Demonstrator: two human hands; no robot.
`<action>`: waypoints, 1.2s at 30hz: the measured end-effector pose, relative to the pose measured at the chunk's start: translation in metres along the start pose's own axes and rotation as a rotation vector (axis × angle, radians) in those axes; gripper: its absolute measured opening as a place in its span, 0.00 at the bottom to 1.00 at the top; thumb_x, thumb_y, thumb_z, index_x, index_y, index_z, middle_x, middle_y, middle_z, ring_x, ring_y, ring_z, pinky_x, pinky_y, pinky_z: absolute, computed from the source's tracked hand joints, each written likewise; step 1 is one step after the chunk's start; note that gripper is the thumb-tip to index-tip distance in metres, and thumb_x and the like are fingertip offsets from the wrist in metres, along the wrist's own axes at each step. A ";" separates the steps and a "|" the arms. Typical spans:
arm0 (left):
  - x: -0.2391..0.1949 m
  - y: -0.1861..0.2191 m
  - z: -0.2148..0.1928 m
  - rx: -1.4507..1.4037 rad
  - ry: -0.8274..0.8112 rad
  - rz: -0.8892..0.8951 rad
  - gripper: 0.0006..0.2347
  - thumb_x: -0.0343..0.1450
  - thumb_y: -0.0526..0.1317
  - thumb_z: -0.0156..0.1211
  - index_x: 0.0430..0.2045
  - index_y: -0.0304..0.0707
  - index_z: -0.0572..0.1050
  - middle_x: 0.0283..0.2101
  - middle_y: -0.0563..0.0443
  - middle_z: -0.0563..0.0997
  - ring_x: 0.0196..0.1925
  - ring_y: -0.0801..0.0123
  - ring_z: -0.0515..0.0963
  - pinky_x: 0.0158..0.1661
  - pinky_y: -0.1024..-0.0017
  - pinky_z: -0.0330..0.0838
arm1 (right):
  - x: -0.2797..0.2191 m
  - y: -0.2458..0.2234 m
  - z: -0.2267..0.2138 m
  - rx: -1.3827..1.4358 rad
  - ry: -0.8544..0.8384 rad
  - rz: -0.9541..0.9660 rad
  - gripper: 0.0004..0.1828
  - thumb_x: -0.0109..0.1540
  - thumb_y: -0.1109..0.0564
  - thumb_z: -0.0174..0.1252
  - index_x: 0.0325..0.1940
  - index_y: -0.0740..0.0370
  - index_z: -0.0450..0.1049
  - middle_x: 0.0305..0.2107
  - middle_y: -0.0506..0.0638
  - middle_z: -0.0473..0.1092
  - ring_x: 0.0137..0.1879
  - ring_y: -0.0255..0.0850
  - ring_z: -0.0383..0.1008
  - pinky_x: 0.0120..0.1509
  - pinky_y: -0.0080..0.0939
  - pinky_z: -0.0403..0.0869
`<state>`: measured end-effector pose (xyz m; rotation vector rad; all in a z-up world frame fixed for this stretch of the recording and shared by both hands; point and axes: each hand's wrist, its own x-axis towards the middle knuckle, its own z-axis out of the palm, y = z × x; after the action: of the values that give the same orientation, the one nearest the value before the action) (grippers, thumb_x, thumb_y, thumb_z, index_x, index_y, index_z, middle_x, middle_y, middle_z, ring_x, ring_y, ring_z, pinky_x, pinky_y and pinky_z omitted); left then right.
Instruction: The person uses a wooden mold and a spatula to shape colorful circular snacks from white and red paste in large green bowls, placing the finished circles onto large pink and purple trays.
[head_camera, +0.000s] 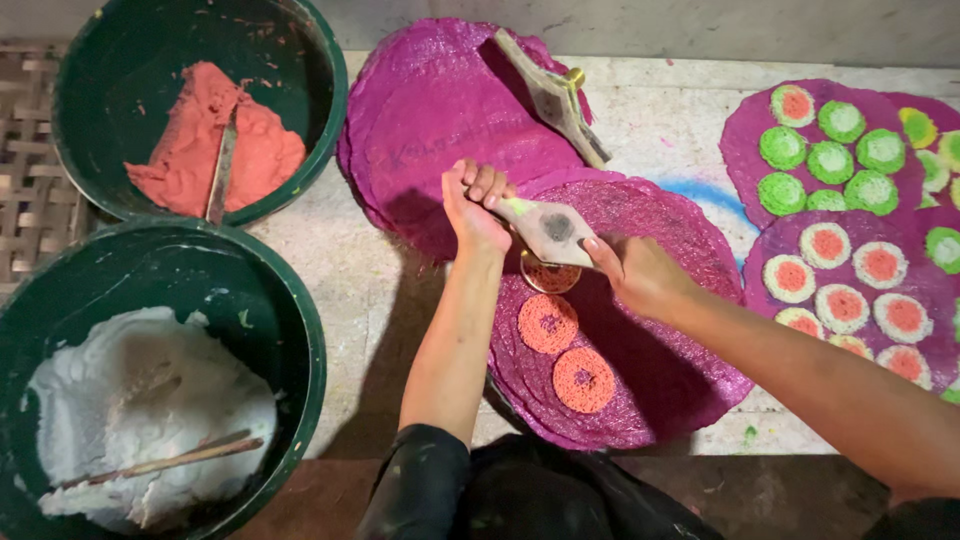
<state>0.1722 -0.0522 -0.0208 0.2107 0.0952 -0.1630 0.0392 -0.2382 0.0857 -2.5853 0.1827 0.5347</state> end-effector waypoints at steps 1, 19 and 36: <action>-0.003 -0.002 -0.004 0.024 0.078 0.007 0.12 0.72 0.44 0.51 0.16 0.51 0.60 0.16 0.65 0.57 0.18 0.77 0.56 0.28 0.71 0.58 | -0.001 0.003 0.002 -0.008 -0.029 0.009 0.38 0.70 0.32 0.34 0.38 0.66 0.78 0.24 0.69 0.74 0.35 0.63 0.77 0.47 0.61 0.72; -0.105 -0.022 0.013 2.109 -0.180 -0.008 0.43 0.57 0.54 0.78 0.63 0.39 0.58 0.63 0.38 0.65 0.66 0.48 0.62 0.64 0.47 0.54 | -0.059 0.108 0.008 0.705 0.437 -0.101 0.36 0.73 0.32 0.34 0.34 0.65 0.68 0.19 0.45 0.63 0.23 0.34 0.61 0.27 0.37 0.60; -0.082 -0.042 0.077 2.383 -0.393 0.172 0.48 0.58 0.52 0.79 0.67 0.37 0.52 0.66 0.33 0.61 0.71 0.44 0.55 0.67 0.44 0.47 | -0.145 0.176 0.084 1.214 0.608 -0.254 0.35 0.72 0.28 0.36 0.34 0.62 0.61 0.22 0.50 0.60 0.24 0.36 0.57 0.26 0.38 0.56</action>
<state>0.0901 -0.0971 0.0547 2.5391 -0.5827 -0.0608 -0.1605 -0.3455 -0.0005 -1.4469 0.2631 -0.3990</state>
